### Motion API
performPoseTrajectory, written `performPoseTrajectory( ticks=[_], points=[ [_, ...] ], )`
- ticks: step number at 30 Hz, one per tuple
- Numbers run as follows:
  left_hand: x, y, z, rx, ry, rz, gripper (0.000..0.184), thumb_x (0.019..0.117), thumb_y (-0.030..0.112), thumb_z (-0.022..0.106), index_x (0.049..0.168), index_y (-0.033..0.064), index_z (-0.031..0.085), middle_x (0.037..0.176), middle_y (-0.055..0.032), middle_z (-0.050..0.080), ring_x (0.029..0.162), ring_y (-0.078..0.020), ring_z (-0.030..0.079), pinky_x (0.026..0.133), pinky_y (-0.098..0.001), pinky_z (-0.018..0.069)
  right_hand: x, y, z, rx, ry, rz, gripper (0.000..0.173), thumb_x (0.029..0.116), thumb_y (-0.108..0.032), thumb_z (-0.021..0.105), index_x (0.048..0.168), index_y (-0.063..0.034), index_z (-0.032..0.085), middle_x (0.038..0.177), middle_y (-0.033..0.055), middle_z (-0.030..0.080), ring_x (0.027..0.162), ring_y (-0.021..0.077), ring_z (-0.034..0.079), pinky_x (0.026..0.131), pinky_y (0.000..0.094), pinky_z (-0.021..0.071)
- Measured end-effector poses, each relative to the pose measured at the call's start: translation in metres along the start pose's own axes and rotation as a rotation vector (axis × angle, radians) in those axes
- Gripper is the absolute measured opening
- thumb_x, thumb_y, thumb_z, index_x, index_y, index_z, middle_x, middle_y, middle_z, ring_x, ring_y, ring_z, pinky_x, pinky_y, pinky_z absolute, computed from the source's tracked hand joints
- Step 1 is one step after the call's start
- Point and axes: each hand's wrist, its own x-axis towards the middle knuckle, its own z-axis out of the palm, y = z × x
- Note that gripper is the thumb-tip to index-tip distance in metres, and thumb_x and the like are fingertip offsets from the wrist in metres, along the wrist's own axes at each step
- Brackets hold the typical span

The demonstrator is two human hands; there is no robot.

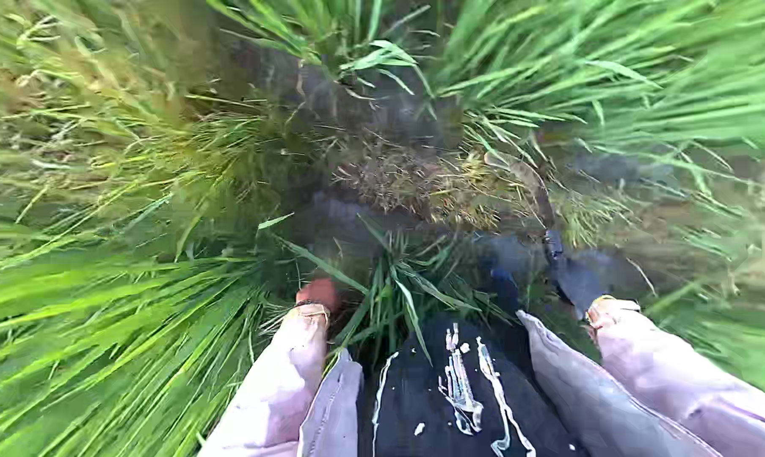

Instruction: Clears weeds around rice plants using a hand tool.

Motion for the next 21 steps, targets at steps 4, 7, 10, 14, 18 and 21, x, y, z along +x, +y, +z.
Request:
performPoseTrajectory(
  ticks=[4, 7, 10, 14, 18, 21],
  points=[
    [-0.022, 0.045, -0.066, 0.123, 0.078, 0.053, 0.046, 0.0971, 0.035, 0.064, 0.123, -0.0031, 0.067, 0.128, -0.0294, 0.066, 0.123, -0.0487, 0.061, 0.099, -0.0692, 0.0472, -0.046, 0.122, -0.029, 0.390, 0.116, 0.318, 0.053, 0.1054, -0.054, 0.044, 0.123, -0.0076, 0.064, 0.097, 0.0135, 0.067, 0.080, 0.0265, 0.065, 0.075, 0.0520, 0.0551],
    [-0.030, 0.098, -0.102, 0.226, 0.133, 0.148, 0.039, 0.0976, 0.032, 0.064, 0.118, 0.0000, 0.070, 0.122, -0.0279, 0.068, 0.118, -0.0481, 0.064, 0.097, -0.0703, 0.0480, -0.073, 0.194, -0.011, 0.688, 0.172, 0.480, 0.051, 0.1031, -0.055, 0.050, 0.119, -0.0084, 0.064, 0.086, 0.0086, 0.062, 0.068, 0.0201, 0.059, 0.064, 0.0443, 0.0537],
    [-0.029, 0.163, -0.126, 0.263, 0.247, 0.246, 0.035, 0.0957, 0.034, 0.065, 0.110, 0.0025, 0.072, 0.113, -0.0256, 0.071, 0.110, -0.0467, 0.066, 0.092, -0.0698, 0.0492, -0.106, 0.222, 0.007, 0.830, 0.185, 0.609, 0.056, 0.1015, -0.062, 0.048, 0.109, -0.0103, 0.067, 0.080, 0.0052, 0.061, 0.065, 0.0176, 0.059, 0.061, 0.0417, 0.0533],
    [-0.082, 0.273, -0.169, 0.298, 0.337, 0.472, 0.039, 0.0959, 0.037, 0.065, 0.110, 0.0020, 0.071, 0.110, -0.0289, 0.070, 0.105, -0.0505, 0.067, 0.085, -0.0721, 0.0511, -0.131, 0.237, 0.033, 1.011, 0.192, 0.694, 0.050, 0.1043, -0.055, 0.049, 0.108, -0.0086, 0.066, 0.078, 0.0037, 0.059, 0.063, 0.0150, 0.056, 0.061, 0.0380, 0.0521],
    [-0.129, 0.368, -0.191, 0.377, 0.410, 0.742, 0.037, 0.0990, 0.036, 0.063, 0.120, 0.0051, 0.069, 0.111, -0.0276, 0.070, 0.106, -0.0496, 0.067, 0.085, -0.0703, 0.0514, -0.137, 0.238, 0.042, 1.184, 0.174, 0.727, 0.045, 0.1050, -0.050, 0.051, 0.104, -0.0076, 0.064, 0.074, 0.0035, 0.056, 0.059, 0.0150, 0.054, 0.056, 0.0370, 0.0508],
    [-0.130, 0.424, -0.189, 0.402, 0.446, 0.857, 0.037, 0.0986, 0.036, 0.063, 0.119, 0.0048, 0.067, 0.105, -0.0266, 0.071, 0.099, -0.0493, 0.069, 0.079, -0.0706, 0.0530, -0.134, 0.243, 0.050, 1.231, 0.154, 0.715, 0.035, 0.1040, -0.041, 0.055, 0.107, -0.0073, 0.063, 0.075, 0.0043, 0.058, 0.059, 0.0154, 0.056, 0.054, 0.0366, 0.0512]
  ],
)
